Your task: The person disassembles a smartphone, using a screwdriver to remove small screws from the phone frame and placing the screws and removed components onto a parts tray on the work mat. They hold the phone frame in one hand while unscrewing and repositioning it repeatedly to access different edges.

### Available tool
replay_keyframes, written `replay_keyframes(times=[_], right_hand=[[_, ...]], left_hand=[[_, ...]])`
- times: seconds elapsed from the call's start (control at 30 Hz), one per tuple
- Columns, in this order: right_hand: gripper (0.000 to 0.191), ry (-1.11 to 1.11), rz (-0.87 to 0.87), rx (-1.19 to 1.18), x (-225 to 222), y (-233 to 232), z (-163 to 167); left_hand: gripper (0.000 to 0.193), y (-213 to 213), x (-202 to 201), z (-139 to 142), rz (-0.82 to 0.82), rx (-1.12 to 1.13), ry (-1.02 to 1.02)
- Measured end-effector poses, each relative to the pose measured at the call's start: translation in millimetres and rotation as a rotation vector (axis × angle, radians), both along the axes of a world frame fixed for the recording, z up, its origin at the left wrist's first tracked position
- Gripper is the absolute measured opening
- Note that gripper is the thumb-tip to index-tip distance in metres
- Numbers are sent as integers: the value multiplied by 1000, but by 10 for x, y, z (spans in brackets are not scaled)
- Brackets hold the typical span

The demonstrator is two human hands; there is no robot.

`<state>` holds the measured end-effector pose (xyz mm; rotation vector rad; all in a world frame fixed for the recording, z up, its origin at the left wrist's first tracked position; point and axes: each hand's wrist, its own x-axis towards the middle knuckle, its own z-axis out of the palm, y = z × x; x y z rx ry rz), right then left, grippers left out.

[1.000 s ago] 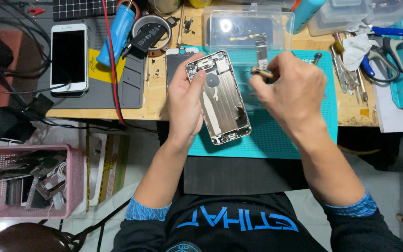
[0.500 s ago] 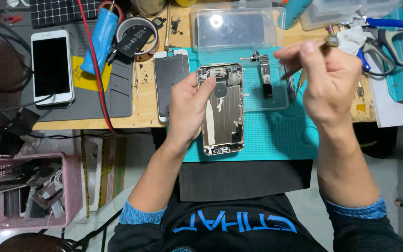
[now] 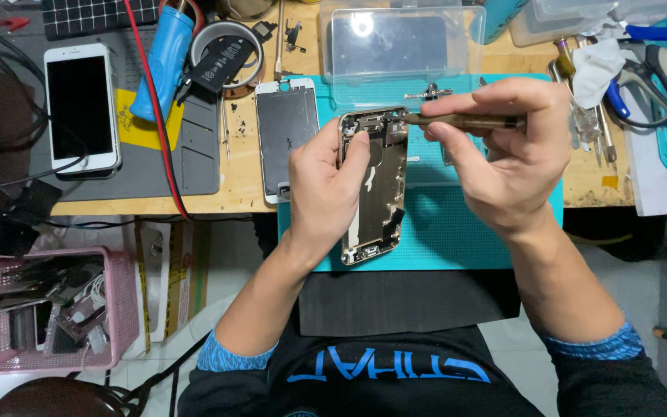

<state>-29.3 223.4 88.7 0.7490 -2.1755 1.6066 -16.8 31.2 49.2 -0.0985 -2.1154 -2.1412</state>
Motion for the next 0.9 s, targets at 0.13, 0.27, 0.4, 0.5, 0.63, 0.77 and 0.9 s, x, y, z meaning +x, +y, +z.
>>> replay_keyframes(times=[0.13, 0.27, 0.4, 0.5, 0.63, 0.77, 0.9], right_hand=[[47, 97, -5, 54, 8, -31, -16], [46, 115, -18, 79, 25, -64, -9], [46, 124, -32, 116, 24, -62, -7], [43, 107, -23, 92, 18, -64, -26], [39, 124, -50, 149, 18, -59, -56], [38, 93, -84, 148, -3, -24, -84], [30, 18, -79, 87, -23, -22, -107]], left_hand=[[12, -13, 9, 6, -3, 6, 12], [12, -18, 20, 10, 4, 7, 13], [12, -18, 27, 13, 14, -14, 21], [12, -20, 35, 14, 30, -52, 38], [11, -28, 47, 21, 41, -81, 65], [11, -26, 63, 27, 51, -61, 77], [13, -32, 60, 7, 57, -81, 88]])
